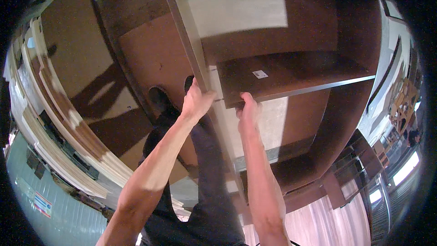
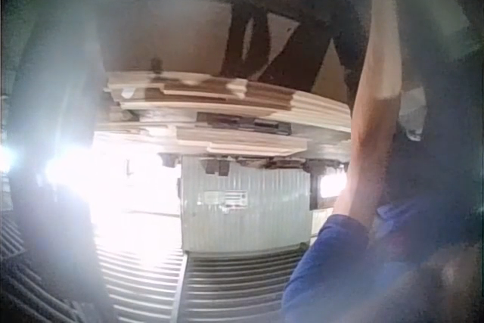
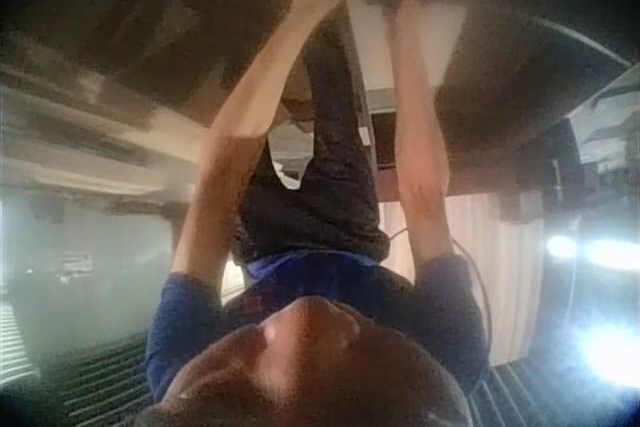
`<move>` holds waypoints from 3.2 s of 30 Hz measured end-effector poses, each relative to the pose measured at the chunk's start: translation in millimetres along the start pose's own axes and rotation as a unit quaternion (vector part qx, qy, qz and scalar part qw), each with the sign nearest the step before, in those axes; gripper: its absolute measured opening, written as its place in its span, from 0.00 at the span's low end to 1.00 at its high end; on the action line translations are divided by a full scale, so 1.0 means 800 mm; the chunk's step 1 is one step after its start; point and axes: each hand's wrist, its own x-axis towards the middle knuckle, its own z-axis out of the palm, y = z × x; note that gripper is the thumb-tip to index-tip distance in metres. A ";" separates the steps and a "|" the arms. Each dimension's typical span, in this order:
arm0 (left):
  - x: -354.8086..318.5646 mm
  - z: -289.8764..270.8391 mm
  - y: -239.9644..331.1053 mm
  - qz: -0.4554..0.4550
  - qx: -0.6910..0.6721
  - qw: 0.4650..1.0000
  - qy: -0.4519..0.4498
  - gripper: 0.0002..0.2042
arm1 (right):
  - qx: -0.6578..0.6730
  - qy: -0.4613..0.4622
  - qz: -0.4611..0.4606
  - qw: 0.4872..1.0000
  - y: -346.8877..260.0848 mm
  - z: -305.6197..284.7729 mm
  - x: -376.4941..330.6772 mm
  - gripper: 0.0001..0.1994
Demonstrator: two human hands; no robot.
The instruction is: The person assembles wooden furniture by lifting and fitting wooden panels onto the furniture frame by hand.
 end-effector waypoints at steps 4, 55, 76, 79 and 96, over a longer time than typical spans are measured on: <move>0.001 -0.003 0.005 -0.006 -0.024 0.999 -0.025 0.35 | -0.001 -0.015 0.007 1.000 -0.005 -0.003 -0.002 0.09; 0.010 0.001 -0.005 -0.038 -0.062 0.997 -0.033 0.35 | 0.005 0.012 0.045 0.999 0.004 0.003 -0.011 0.13; 0.179 -0.205 0.233 -0.077 -0.029 0.997 0.006 0.45 | -0.705 -0.063 -0.571 0.417 -0.474 0.389 0.021 0.16; 0.192 -0.214 0.225 -0.084 0.006 0.996 -0.025 0.47 | -0.762 -0.128 -0.457 0.441 -0.454 0.389 0.024 0.08; 0.211 -0.203 0.250 -0.032 0.011 0.999 -0.034 0.46 | -0.670 -0.191 -0.560 0.447 -0.420 0.346 0.042 0.06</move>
